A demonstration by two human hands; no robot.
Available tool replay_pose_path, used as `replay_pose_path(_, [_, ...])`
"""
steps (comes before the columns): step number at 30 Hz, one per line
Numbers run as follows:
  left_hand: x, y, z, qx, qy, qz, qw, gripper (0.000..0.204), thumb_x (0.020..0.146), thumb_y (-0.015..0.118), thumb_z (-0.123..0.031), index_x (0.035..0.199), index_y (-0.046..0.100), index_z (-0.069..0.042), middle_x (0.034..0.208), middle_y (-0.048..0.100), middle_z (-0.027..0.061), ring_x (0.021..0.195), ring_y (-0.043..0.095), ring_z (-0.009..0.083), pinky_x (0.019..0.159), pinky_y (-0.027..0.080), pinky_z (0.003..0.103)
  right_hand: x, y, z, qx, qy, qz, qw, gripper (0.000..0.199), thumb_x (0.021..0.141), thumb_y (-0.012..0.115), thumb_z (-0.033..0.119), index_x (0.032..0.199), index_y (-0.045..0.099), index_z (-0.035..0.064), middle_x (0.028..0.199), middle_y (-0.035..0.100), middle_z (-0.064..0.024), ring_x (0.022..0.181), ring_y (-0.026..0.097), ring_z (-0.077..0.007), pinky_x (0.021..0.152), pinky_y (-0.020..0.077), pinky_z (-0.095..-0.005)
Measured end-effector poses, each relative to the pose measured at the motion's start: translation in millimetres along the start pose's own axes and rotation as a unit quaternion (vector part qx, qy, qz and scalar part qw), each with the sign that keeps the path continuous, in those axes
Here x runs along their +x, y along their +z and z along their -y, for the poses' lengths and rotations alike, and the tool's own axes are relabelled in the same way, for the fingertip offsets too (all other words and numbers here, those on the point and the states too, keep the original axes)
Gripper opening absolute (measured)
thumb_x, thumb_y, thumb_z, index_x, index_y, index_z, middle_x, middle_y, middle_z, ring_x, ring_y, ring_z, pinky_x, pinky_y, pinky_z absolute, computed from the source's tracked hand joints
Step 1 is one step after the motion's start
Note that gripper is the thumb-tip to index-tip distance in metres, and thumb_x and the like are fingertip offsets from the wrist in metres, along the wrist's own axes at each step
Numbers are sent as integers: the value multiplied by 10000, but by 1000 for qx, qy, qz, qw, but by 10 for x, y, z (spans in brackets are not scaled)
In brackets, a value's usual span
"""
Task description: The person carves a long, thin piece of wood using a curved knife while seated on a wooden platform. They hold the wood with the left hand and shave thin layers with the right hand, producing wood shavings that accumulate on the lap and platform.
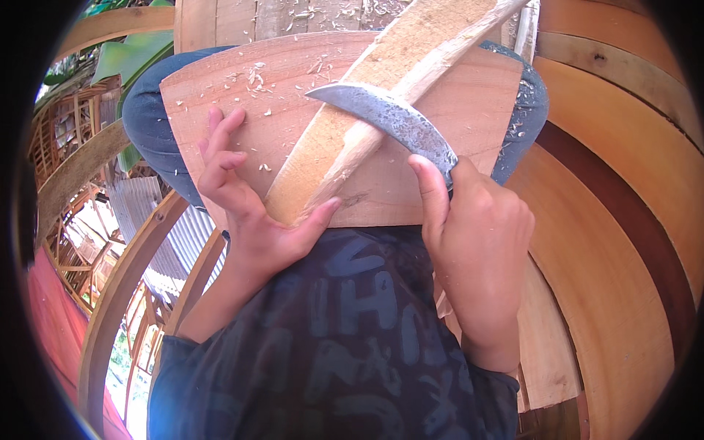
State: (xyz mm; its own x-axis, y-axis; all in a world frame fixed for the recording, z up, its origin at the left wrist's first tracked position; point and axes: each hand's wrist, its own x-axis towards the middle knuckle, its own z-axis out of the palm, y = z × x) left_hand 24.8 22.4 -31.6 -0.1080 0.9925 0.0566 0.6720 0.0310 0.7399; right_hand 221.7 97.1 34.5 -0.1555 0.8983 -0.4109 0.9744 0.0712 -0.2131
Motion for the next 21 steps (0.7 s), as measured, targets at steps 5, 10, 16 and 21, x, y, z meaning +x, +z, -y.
replay_pose_path(5, [-1,-2,-3,12,2,10,1000,848,614,872,-283,1167,255,-101,1370,362,277,1406,193,503,1109,-1,602,-209,143,174,13,-80,58,995,390,910,636,328,685,579,14,574,573,-179,512,577,-375,470,414,-445])
replay_pose_path(10, [4,31,27,-7,5,-4,1000,849,612,872,-276,1169,255,-108,1370,360,279,1402,194,511,1109,-10,604,-41,54,26,8,-4,-1,1000,390,933,603,330,695,580,22,556,572,-188,495,590,-370,456,448,-438])
replay_pose_path(16, [-34,37,32,-6,9,-2,1000,922,608,882,-279,1227,218,-115,1404,326,261,1410,166,503,1094,33,629,-96,108,30,-21,-42,5,999,397,945,586,328,701,585,15,569,576,-194,504,591,-380,462,444,-444])
replay_pose_path(21, [29,39,12,-1,8,-1,1000,861,613,873,-273,1178,247,-103,1365,367,287,1402,198,512,1105,-2,605,-73,138,19,7,14,-8,1000,388,938,596,327,722,593,6,582,577,-198,528,595,-390,487,439,-464])
